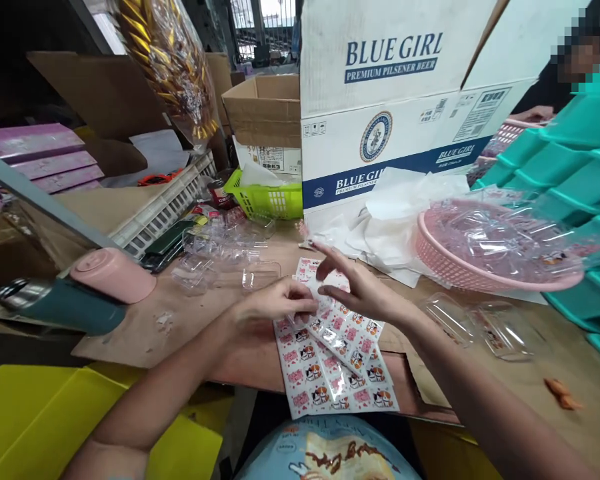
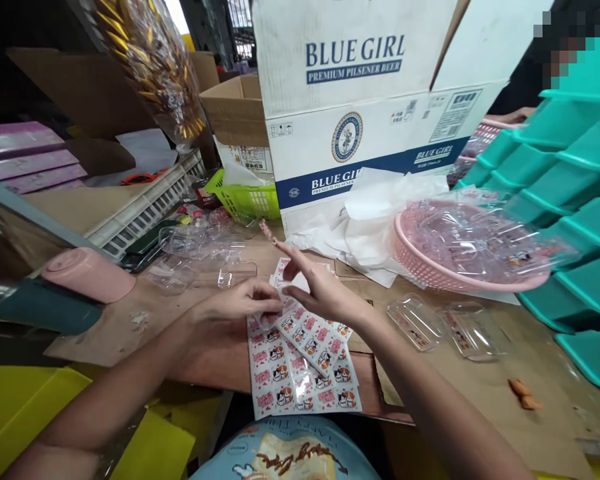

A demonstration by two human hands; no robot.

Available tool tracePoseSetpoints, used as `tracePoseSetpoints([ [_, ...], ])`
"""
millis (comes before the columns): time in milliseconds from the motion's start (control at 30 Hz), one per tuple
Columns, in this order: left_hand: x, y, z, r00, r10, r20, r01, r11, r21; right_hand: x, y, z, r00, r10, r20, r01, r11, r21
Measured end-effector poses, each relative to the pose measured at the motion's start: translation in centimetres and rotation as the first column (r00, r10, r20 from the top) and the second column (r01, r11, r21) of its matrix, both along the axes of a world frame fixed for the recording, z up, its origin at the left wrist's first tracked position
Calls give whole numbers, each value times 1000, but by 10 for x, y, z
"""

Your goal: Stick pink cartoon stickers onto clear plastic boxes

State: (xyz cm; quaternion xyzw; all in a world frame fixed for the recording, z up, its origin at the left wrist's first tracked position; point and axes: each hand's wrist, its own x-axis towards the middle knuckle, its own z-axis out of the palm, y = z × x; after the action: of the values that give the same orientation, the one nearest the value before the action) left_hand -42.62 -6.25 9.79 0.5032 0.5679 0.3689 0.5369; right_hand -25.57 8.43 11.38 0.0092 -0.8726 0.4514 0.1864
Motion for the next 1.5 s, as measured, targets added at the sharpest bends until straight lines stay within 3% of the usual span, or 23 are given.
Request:
tracePoseSetpoints([
  [67,11,2,-19,910,235,342,-229,972,-57,16,1,4,988,-147,-47,141,984,-104],
  [133,24,1,-36,697,411,587,-404,902,-151,36,-5,1,993,-114,-8,103,925,-366],
  [167,32,0,-41,594,453,664,-452,872,-191,46,-10,-2,999,-45,14,46,860,-508],
  [267,54,-1,-48,398,472,787,-509,827,-239,72,-29,-19,993,118,22,-56,622,-781],
  [367,73,3,-46,322,437,840,-519,823,-229,85,-44,-35,988,150,23,-51,471,-881],
  [500,87,6,-43,330,443,834,-584,790,-188,94,-50,-43,983,181,29,-44,388,-921],
  [733,97,0,-46,417,505,756,-603,776,-185,101,-46,-50,961,251,113,9,382,-924],
  [967,98,-3,-48,419,534,735,-613,763,-205,99,-46,-51,953,266,147,41,368,-929],
  [1267,100,-2,-47,546,430,719,-562,824,-67,95,-46,-48,939,276,208,109,336,-936],
  [1500,98,0,-42,531,447,719,-571,816,-85,91,-48,-47,933,257,251,156,340,-927],
])
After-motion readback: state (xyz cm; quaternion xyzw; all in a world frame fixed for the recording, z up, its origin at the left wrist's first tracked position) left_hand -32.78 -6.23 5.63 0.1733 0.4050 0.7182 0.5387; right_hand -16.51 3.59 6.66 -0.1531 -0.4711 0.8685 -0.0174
